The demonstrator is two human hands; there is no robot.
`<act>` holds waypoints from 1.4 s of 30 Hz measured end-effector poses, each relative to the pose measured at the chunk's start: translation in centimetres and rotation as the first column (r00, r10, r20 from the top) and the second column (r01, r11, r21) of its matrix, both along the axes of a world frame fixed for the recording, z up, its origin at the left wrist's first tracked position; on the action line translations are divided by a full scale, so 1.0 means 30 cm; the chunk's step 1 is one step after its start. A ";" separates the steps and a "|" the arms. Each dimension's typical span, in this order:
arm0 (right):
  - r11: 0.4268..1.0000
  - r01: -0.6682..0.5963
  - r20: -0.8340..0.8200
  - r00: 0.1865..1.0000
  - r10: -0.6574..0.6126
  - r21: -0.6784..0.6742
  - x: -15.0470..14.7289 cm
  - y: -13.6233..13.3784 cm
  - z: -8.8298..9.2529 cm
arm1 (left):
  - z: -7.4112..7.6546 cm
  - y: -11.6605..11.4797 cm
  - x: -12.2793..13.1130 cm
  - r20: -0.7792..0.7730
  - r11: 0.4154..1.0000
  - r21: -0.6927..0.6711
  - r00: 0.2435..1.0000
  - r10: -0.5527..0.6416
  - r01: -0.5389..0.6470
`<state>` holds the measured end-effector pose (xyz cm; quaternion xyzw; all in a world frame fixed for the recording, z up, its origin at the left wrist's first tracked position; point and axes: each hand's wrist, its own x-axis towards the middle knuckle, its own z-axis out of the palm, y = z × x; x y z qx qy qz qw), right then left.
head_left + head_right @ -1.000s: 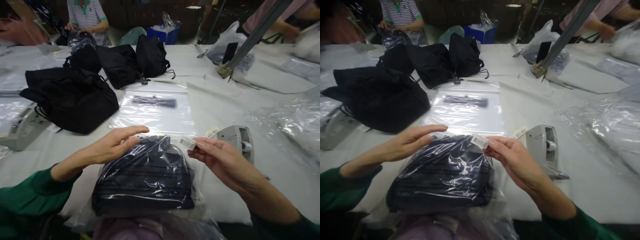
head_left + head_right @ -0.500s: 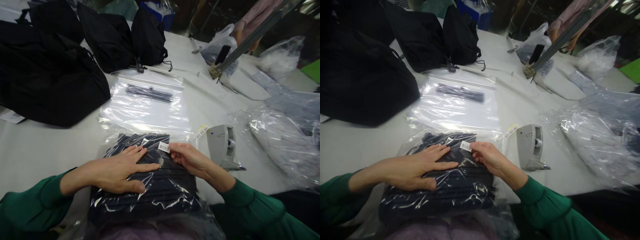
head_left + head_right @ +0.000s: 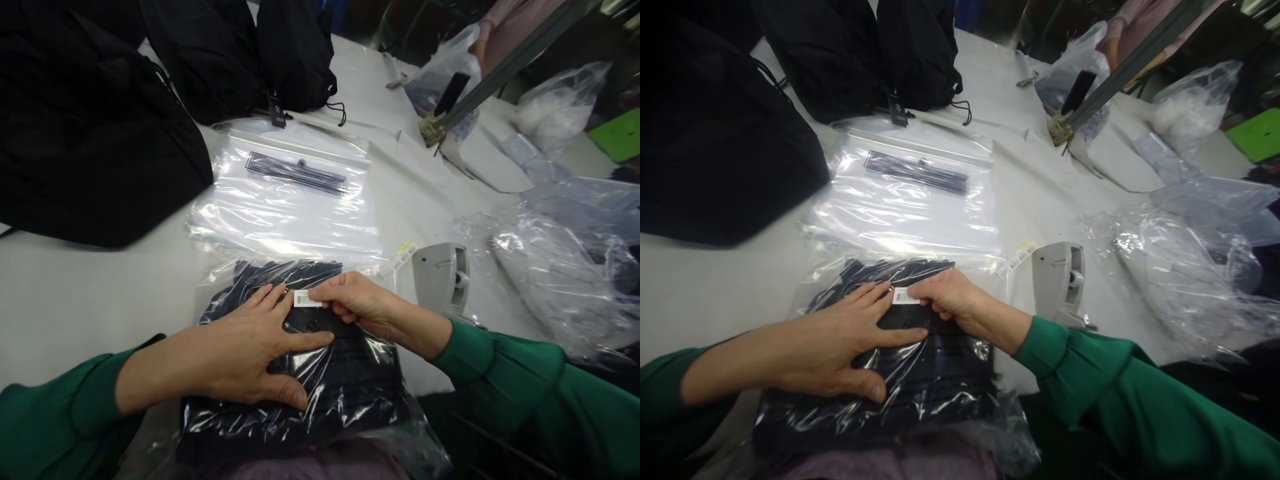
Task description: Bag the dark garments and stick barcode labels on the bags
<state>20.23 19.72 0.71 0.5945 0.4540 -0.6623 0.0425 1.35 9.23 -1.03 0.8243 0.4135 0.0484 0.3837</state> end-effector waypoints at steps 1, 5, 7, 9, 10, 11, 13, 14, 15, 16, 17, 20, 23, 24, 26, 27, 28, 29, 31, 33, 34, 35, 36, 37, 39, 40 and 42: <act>1.000 -0.007 0.020 1.000 0.007 0.002 -0.005 0.001 -0.002 | 0.004 0.002 0.000 0.002 1.000 -0.006 1.000 0.000 0.000; 0.999 -0.047 0.076 0.996 0.047 0.007 -0.013 0.004 -0.014 | 0.017 0.016 0.002 -0.001 0.998 -0.055 1.000 -0.013 0.013; 0.998 -0.059 0.083 0.995 0.058 0.016 -0.013 0.005 -0.024 | 0.016 0.019 0.003 0.003 0.997 -0.077 1.000 -0.015 0.015; 0.998 -0.065 0.085 0.994 0.062 0.025 -0.011 0.007 -0.035 | 0.010 0.019 0.003 0.014 0.997 -0.080 1.000 -0.008 0.009; 0.997 -0.069 0.084 0.994 0.066 0.033 -0.010 0.007 -0.041 | 0.006 0.016 0.004 0.018 0.998 -0.070 1.000 0.002 0.000; 0.996 -0.077 0.081 0.994 0.073 0.044 -0.008 0.008 -0.046 | 0.002 0.013 0.004 0.021 0.999 -0.050 1.000 0.016 -0.015; 0.992 -0.103 0.083 0.992 0.097 0.074 -0.005 0.007 -0.057 | -0.001 0.006 0.007 0.017 0.998 0.025 0.998 0.056 -0.056; 0.989 -0.117 0.089 0.990 0.109 0.089 -0.003 0.005 -0.063 | 0.000 0.002 0.008 0.012 0.994 0.075 0.997 0.077 -0.077; 0.986 -0.130 0.096 0.988 0.120 0.100 -0.002 0.004 -0.068 | 0.001 -0.002 0.009 0.005 0.988 0.123 0.996 0.092 -0.092; 0.984 -0.139 0.105 0.986 0.128 0.109 -0.001 0.003 -0.073 | 0.003 -0.005 0.008 -0.004 0.983 0.158 0.995 0.097 -0.096; 0.982 -0.148 0.115 0.984 0.134 0.118 -0.001 0.001 -0.078 | 0.004 -0.008 0.007 -0.015 0.981 0.175 0.996 0.092 -0.088; 0.956 -0.227 0.167 0.966 0.197 0.184 -0.002 -0.005 -0.093 | 0.002 -0.012 0.001 -0.050 0.992 0.125 0.998 0.042 -0.035; 0.838 -0.432 0.235 0.899 0.370 0.334 0.000 -0.009 -0.106 | -0.004 -0.008 -0.005 -0.061 0.998 0.056 0.998 0.005 -0.002; 0.766 -0.504 0.276 0.863 0.423 0.399 0.005 -0.008 -0.109 | -0.005 -0.005 -0.005 -0.061 0.999 0.040 0.998 -0.001 0.004; 0.600 -0.626 0.399 0.780 0.483 0.498 0.023 -0.001 -0.110 | -0.004 0.001 -0.003 -0.064 1.000 0.009 0.998 -0.011 0.011; 0.523 -0.672 0.456 0.741 0.493 0.525 0.035 0.005 -0.107 | -0.002 0.003 -0.002 -0.068 1.000 -0.005 0.998 -0.016 0.016; 0.461 -0.697 0.487 0.716 0.501 0.549 0.048 0.012 -0.100 | 0.000 0.004 -0.001 -0.072 1.000 -0.015 0.997 -0.020 0.019; 0.415 -0.695 0.480 0.712 0.513 0.587 0.062 0.018 -0.089 | 0.002 0.005 0.000 -0.074 1.000 -0.019 0.997 -0.020 0.019; 0.368 -0.620 0.347 0.735 0.583 0.694 0.086 0.020 -0.061 | 0.005 0.005 -0.001 -0.068 1.000 -0.017 0.998 -0.016 0.015; 0.388 -0.533 0.145 0.708 0.691 0.752 0.105 0.008 -0.033 | 0.004 0.005 -0.006 -0.056 1.000 -0.017 0.998 -0.009 0.008; 0.416 -0.525 0.059 0.670 0.740 0.743 0.115 -0.003 -0.024 | 0.002 0.006 -0.011 -0.046 1.000 -0.022 0.999 -0.010 0.009; 0.444 -0.545 -0.003 0.629 0.778 0.711 0.126 -0.014 -0.018 | -0.001 0.007 -0.018 -0.035 0.999 -0.032 0.999 -0.013 0.012; 0.466 -0.577 -0.041 0.598 0.800 0.670 0.140 -0.024 -0.016 | -0.005 0.008 -0.028 -0.025 0.999 -0.044 1.000 -0.014 0.013; 0.482 -0.604 -0.056 0.586 0.808 0.635 0.157 -0.031 -0.017 | -0.009 0.007 -0.041 -0.017 0.998 -0.055 1.000 -0.011 0.010; 0.496 -0.632 -0.037 0.595 0.803 0.595 0.206 -0.034 -0.022 | -0.017 -0.004 -0.072 -0.019 0.997 -0.077 1.000 0.016 -0.017; 0.497 -0.636 -0.012 0.609 0.793 0.590 0.237 -0.033 -0.024 | -0.021 -0.017 -0.089 -0.033 0.995 -0.086 0.998 0.045 -0.048; 0.490 -0.627 0.057 0.649 0.759 0.606 0.313 -0.030 -0.031 | -0.033 -0.058 -0.122 -0.064 0.985 -0.098 0.989 0.136 -0.142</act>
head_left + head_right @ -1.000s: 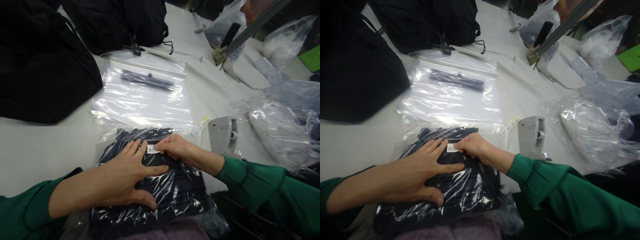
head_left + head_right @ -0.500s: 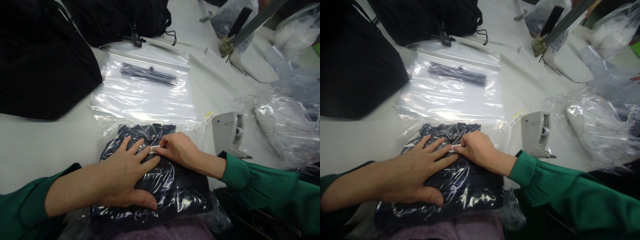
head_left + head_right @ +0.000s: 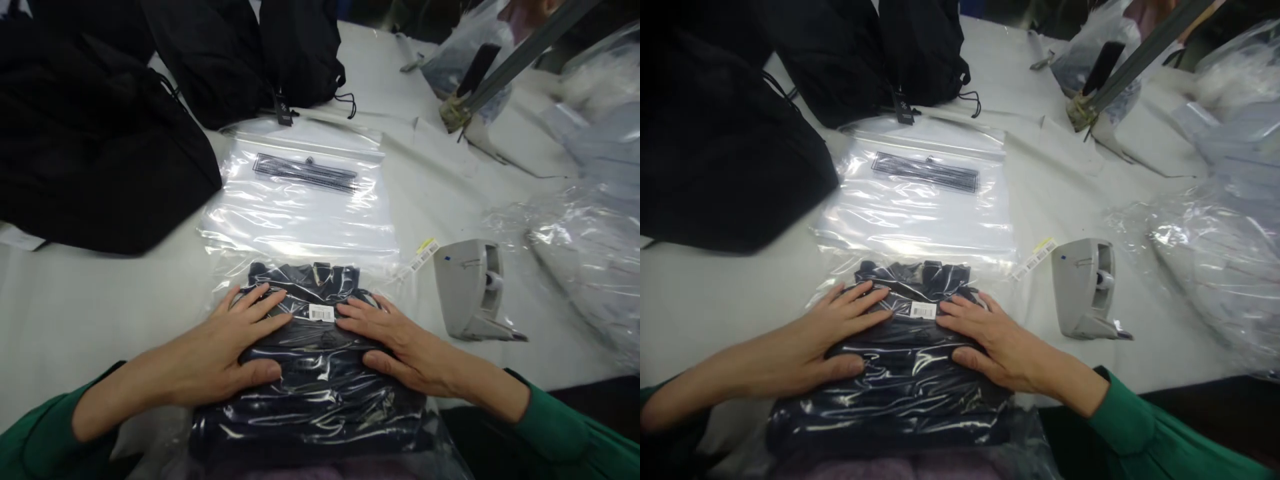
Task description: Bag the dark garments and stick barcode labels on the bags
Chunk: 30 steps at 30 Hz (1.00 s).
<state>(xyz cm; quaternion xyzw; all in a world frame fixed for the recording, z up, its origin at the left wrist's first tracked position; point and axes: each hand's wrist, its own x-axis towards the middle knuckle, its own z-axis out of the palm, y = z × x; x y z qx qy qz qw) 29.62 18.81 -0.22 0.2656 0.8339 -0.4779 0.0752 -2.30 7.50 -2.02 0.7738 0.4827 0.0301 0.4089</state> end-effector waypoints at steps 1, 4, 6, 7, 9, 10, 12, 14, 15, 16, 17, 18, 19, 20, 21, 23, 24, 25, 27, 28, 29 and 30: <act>0.997 0.049 0.009 0.999 -0.049 0.055 0.044 -0.004 -0.006 | -0.010 -0.027 -0.015 -0.014 0.997 0.003 0.996 0.083 -0.083; 0.890 0.379 -0.041 0.923 -0.382 0.254 0.181 -0.051 -0.044 | -0.055 -0.119 -0.046 0.025 0.863 0.079 0.867 0.498 -0.498; 0.705 0.662 -0.103 0.744 -0.660 0.254 0.259 -0.105 -0.087 | -0.084 -0.168 -0.055 0.105 0.658 0.016 0.656 0.747 -0.753; 0.615 0.764 -0.104 0.640 -0.762 0.197 0.288 -0.132 -0.108 | -0.090 -0.185 -0.056 0.123 0.566 -0.068 0.556 0.822 -0.821; 0.497 0.861 -0.078 0.506 -0.859 0.107 0.321 -0.174 -0.133 | -0.074 -0.199 -0.046 0.110 0.467 -0.167 0.455 0.884 -0.868; 0.486 0.867 -0.090 0.495 -0.864 0.110 0.323 -0.187 -0.131 | -0.049 -0.196 -0.037 0.109 0.482 -0.116 0.471 0.876 -0.869; 0.542 0.819 -0.173 0.571 -0.802 0.188 0.301 -0.191 -0.092 | 0.024 -0.169 -0.006 0.136 0.613 0.150 0.631 0.764 -0.775; 0.661 0.719 -0.264 0.695 -0.669 0.218 0.246 -0.173 -0.019 | 0.103 -0.119 0.040 0.129 0.777 0.334 0.842 0.524 -0.534; 0.736 0.651 -0.291 0.752 -0.592 0.185 0.210 -0.158 0.020 | 0.132 -0.088 0.065 0.116 0.852 0.337 0.915 0.386 -0.402; 0.807 0.573 -0.309 0.800 -0.514 0.141 0.169 -0.142 0.055 | 0.151 -0.056 0.091 0.102 0.911 0.300 0.959 0.264 -0.283; 0.869 0.484 -0.315 0.844 -0.434 0.100 0.127 -0.124 0.081 | 0.159 -0.025 0.114 0.084 0.953 0.245 0.983 0.163 -0.179; 0.917 0.394 -0.317 0.880 -0.354 0.069 0.084 -0.107 0.097 | 0.155 0.003 0.134 0.057 0.977 0.193 0.995 0.081 -0.091; 0.950 0.308 -0.315 0.908 -0.278 0.050 0.044 -0.090 0.101 | 0.143 0.028 0.148 0.024 0.988 0.152 1.000 0.012 -0.015; 0.971 0.234 -0.308 0.928 -0.209 0.045 0.008 -0.075 0.095 | 0.127 0.046 0.156 -0.007 0.992 0.119 0.999 -0.044 0.045; 0.984 0.172 -0.296 0.944 -0.149 0.052 -0.023 -0.061 0.081 | 0.110 0.060 0.159 -0.032 0.992 0.091 0.996 -0.085 0.087; 0.993 0.076 -0.260 0.964 -0.051 0.088 -0.067 -0.040 0.041 | 0.082 0.070 0.153 -0.062 0.990 0.052 0.990 -0.124 0.128; 0.993 0.037 -0.245 0.970 -0.009 0.111 -0.082 -0.032 0.021 | 0.075 0.070 0.147 -0.069 0.990 0.041 0.989 -0.129 0.132; 0.991 -0.002 -0.232 0.972 0.033 0.132 -0.093 -0.026 0.004 | 0.072 0.067 0.141 -0.073 0.990 0.033 0.989 -0.132 0.134; 0.982 -0.074 -0.221 0.969 0.112 0.171 -0.111 -0.017 -0.015 | 0.074 0.060 0.131 -0.073 0.991 0.024 0.989 -0.133 0.135; 0.975 -0.108 -0.213 0.966 0.149 0.193 -0.119 -0.013 -0.018 | 0.076 0.057 0.128 -0.072 0.991 0.025 0.989 -0.130 0.133; 0.966 -0.139 -0.196 0.963 0.183 0.217 -0.128 -0.009 -0.017 | 0.078 0.055 0.126 -0.072 0.991 0.030 0.990 -0.125 0.127; 0.956 -0.167 -0.173 0.962 0.212 0.241 -0.138 -0.005 -0.014 | 0.080 0.054 0.126 -0.073 0.992 0.038 0.990 -0.117 0.120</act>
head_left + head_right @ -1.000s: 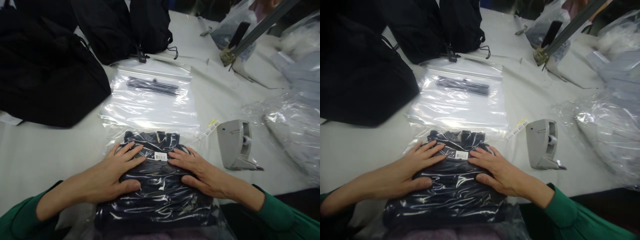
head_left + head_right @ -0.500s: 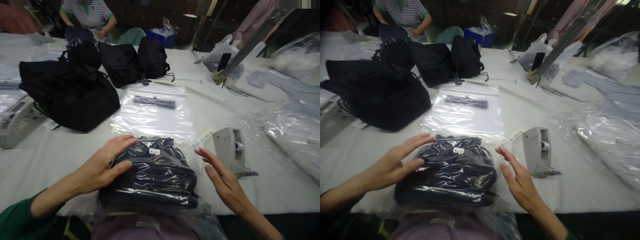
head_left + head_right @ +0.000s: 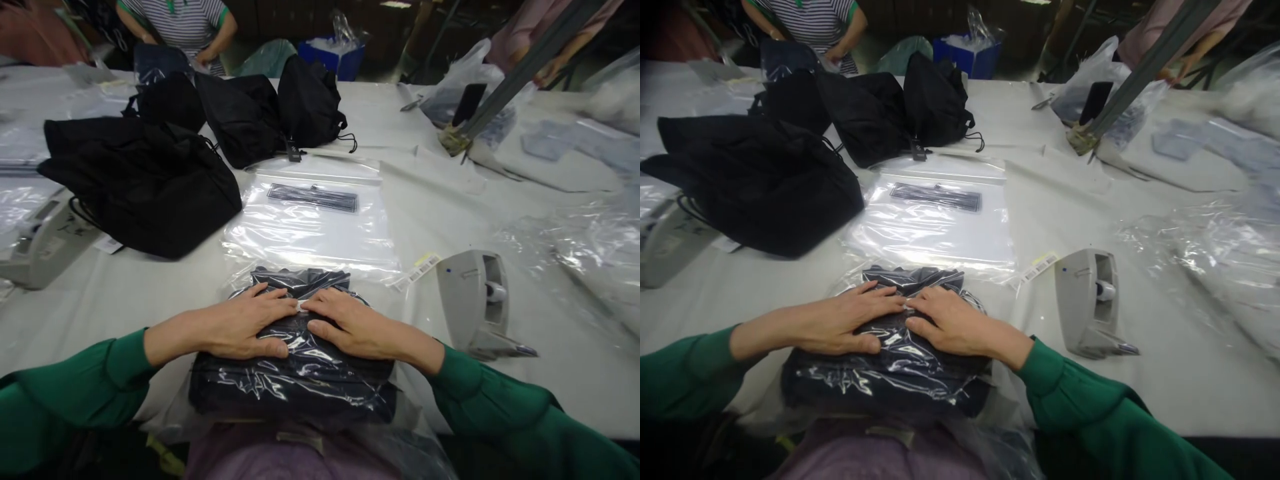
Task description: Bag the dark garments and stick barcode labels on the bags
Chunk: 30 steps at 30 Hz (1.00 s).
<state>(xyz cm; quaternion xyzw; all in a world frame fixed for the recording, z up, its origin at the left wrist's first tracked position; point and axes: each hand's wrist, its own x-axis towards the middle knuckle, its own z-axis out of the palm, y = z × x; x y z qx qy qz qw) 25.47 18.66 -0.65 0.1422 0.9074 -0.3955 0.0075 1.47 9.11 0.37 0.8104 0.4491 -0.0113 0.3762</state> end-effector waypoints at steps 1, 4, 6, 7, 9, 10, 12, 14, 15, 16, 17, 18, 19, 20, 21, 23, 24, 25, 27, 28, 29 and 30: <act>0.999 -0.023 0.020 1.000 0.022 0.026 -0.011 0.003 0.003 | 0.001 0.000 0.000 -0.001 1.000 0.009 1.000 0.006 -0.006; 0.994 -0.069 0.061 0.996 0.064 0.090 -0.040 0.009 0.007 | -0.001 0.001 0.002 -0.001 1.000 0.023 1.000 0.011 -0.011; 0.989 -0.086 0.073 0.994 0.078 0.122 -0.052 0.010 0.001 | -0.003 0.001 0.002 0.009 1.000 0.021 1.000 0.009 -0.009; 0.987 -0.092 0.077 0.994 0.082 0.133 -0.055 0.011 -0.002 | -0.005 0.001 0.001 0.018 1.000 0.019 1.000 0.008 -0.008; 0.985 -0.101 0.082 0.993 0.090 0.140 -0.053 0.011 -0.007 | -0.009 -0.002 -0.001 0.039 1.000 0.018 0.999 0.009 -0.010; 0.986 -0.103 0.081 0.992 0.092 0.134 -0.049 0.012 -0.009 | -0.012 -0.004 -0.003 0.048 1.000 0.020 0.999 0.012 -0.013; 0.991 -0.087 0.083 0.993 0.079 0.104 -0.040 0.012 -0.011 | -0.016 -0.008 -0.005 0.058 0.999 0.029 0.998 0.021 -0.023; 0.997 -0.043 0.076 0.996 0.038 0.069 -0.035 0.010 -0.015 | -0.019 -0.009 -0.005 0.062 0.998 0.040 0.997 0.037 -0.039; 0.998 -0.027 0.071 0.997 0.022 0.062 -0.035 0.007 -0.018 | -0.019 -0.009 -0.003 0.064 0.998 0.042 0.997 0.043 -0.046; 0.998 -0.019 0.068 0.998 0.015 0.064 -0.038 0.004 -0.021 | -0.020 -0.008 -0.001 0.068 0.998 0.039 0.997 0.046 -0.049; 0.997 -0.022 0.066 0.998 0.018 0.069 -0.041 0.001 -0.024 | -0.019 -0.007 0.000 0.074 0.998 0.030 0.996 0.046 -0.049; 0.997 -0.032 0.066 0.997 0.027 0.073 -0.043 -0.002 -0.024 | -0.019 -0.007 0.001 0.080 0.999 0.017 0.996 0.046 -0.048; 0.997 -0.039 0.067 0.997 0.035 0.068 -0.042 -0.003 -0.021 | -0.020 -0.009 0.001 0.088 0.999 0.001 0.995 0.045 -0.045; 0.998 -0.032 0.062 0.998 0.029 0.051 -0.035 -0.004 -0.014 | -0.021 -0.012 -0.003 0.096 0.999 -0.013 0.994 0.047 -0.046; 1.000 -0.002 0.044 0.999 0.001 0.026 -0.019 -0.003 -0.004 | -0.023 -0.019 -0.011 0.102 0.998 -0.017 0.993 0.063 -0.062; 0.988 0.151 -0.010 0.988 -0.151 -0.016 0.047 -0.002 0.020 | -0.033 -0.041 -0.040 0.108 0.981 0.030 0.976 0.187 -0.191; 0.958 0.285 -0.035 0.958 -0.286 -0.020 0.096 -0.005 0.028 | -0.041 -0.056 -0.059 0.120 0.947 0.077 0.945 0.303 -0.313; 0.895 0.446 -0.054 0.893 -0.446 -0.019 0.154 -0.013 0.029 | -0.050 -0.072 -0.079 0.147 0.878 0.117 0.882 0.448 -0.465; 0.633 0.774 -0.058 0.631 -0.774 -0.016 0.284 -0.044 0.000 | -0.074 -0.103 -0.116 0.220 0.623 0.057 0.618 0.754 -0.780; 0.470 0.881 -0.009 0.470 -0.882 -0.054 0.347 -0.068 -0.030 | -0.088 -0.116 -0.128 0.235 0.464 -0.074 0.436 0.868 -0.883; 0.326 0.937 0.062 0.335 -0.940 -0.125 0.403 -0.098 -0.070 | -0.104 -0.125 -0.135 0.214 0.305 -0.257 0.253 0.943 -0.917; 0.223 0.954 0.159 0.256 -0.953 -0.201 0.449 -0.132 -0.115 | -0.122 -0.131 -0.137 0.161 0.161 -0.450 0.097 0.982 -0.878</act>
